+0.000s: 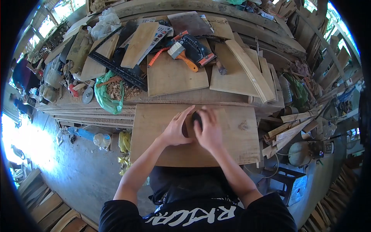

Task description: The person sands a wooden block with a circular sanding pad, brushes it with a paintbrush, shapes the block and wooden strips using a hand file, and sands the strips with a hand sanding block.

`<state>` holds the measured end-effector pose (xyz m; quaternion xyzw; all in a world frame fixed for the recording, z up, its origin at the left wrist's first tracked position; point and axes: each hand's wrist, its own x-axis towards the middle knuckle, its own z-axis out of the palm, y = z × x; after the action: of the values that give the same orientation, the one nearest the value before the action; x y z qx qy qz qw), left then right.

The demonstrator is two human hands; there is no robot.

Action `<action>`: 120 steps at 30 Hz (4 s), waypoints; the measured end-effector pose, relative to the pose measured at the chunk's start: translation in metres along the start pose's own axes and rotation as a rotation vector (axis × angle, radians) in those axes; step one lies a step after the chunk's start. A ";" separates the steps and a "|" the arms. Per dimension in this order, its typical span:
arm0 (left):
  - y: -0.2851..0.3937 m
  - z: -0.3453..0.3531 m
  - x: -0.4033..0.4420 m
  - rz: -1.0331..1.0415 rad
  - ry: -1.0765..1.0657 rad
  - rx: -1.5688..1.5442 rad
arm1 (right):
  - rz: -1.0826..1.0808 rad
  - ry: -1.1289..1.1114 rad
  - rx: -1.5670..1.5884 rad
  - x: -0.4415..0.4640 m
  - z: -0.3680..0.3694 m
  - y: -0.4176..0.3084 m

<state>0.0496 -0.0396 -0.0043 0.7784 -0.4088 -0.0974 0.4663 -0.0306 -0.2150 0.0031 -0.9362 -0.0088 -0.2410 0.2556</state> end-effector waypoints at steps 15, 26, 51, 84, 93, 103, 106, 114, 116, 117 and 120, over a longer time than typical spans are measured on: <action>0.001 0.000 -0.002 -0.026 -0.004 -0.031 | -0.055 0.004 0.054 -0.006 -0.006 0.002; 0.000 0.000 -0.003 0.009 0.046 0.019 | -0.017 0.006 -0.030 0.004 0.003 0.027; 0.010 0.014 -0.011 -0.071 0.102 0.229 | 0.077 -0.249 0.169 0.014 -0.013 0.054; -0.005 0.016 -0.011 -0.012 0.100 0.191 | -0.114 -0.100 -0.067 -0.011 0.017 0.014; 0.008 0.018 -0.012 -0.020 0.132 0.243 | 0.149 0.011 -0.290 0.000 0.006 0.030; 0.007 0.018 -0.013 0.006 0.154 0.252 | 0.272 0.004 -0.175 -0.001 -0.016 0.053; 0.004 0.018 -0.008 0.005 0.161 0.253 | 0.217 0.124 -0.308 -0.001 0.009 0.041; 0.003 0.015 -0.013 -0.019 0.160 0.226 | 0.099 -0.006 -0.148 -0.015 -0.003 0.025; 0.007 0.016 -0.013 -0.012 0.142 0.246 | 0.273 0.035 -0.212 -0.007 -0.012 0.038; 0.009 0.014 -0.011 -0.027 0.119 0.235 | 0.277 0.042 -0.251 -0.007 -0.012 0.040; 0.010 0.012 -0.007 -0.031 0.074 0.188 | 0.253 0.052 -0.360 -0.007 0.001 0.029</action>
<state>0.0334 -0.0441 -0.0046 0.8280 -0.3866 -0.0372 0.4045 -0.0319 -0.2386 -0.0148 -0.9539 0.1585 -0.2287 0.1126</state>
